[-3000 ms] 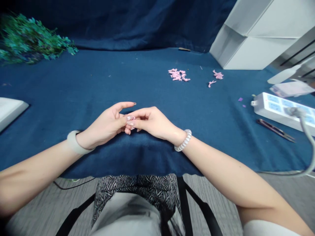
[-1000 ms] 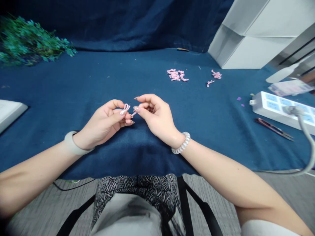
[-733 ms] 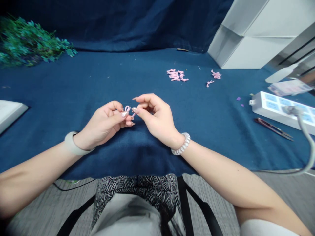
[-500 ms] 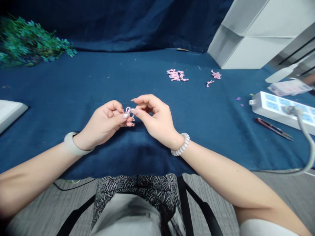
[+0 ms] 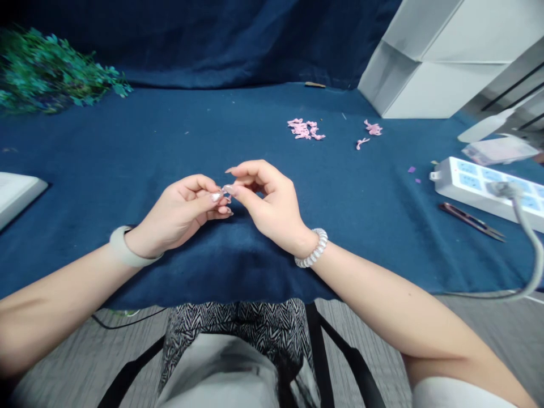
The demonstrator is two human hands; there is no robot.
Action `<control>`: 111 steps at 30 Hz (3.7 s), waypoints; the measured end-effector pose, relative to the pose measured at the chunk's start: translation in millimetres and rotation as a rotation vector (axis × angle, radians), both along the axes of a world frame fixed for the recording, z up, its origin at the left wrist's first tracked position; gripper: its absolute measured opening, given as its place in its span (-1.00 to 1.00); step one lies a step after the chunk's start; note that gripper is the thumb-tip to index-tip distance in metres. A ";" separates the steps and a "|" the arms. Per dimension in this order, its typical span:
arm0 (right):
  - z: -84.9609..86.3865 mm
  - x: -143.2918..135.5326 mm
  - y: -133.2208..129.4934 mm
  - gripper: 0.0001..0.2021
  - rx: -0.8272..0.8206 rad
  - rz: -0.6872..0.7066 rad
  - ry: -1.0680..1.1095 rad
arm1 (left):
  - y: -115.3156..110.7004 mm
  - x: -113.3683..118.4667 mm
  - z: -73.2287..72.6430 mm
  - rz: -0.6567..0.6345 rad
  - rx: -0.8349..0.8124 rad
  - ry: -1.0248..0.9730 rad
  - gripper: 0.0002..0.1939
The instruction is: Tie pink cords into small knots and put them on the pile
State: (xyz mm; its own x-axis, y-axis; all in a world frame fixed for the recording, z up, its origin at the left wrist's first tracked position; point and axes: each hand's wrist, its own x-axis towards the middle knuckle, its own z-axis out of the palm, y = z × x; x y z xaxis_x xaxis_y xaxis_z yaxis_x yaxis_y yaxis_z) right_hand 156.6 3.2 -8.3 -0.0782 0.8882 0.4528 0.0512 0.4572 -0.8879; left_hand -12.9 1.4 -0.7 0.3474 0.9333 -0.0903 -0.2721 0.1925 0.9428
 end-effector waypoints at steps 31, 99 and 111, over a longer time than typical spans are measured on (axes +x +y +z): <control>-2.2 7.6 7.9 -0.55 -0.066 0.277 -0.102 | -2.4 -0.4 -1.7 -0.175 -0.108 0.063 -0.76; 15.1 10.9 -6.6 -0.79 0.681 -0.061 -0.811 | -7.5 0.2 0.6 0.041 0.130 0.102 -0.81; 17.4 13.2 -3.8 -0.60 0.864 -0.025 -1.083 | -8.5 5.8 1.8 0.096 0.040 0.083 -0.79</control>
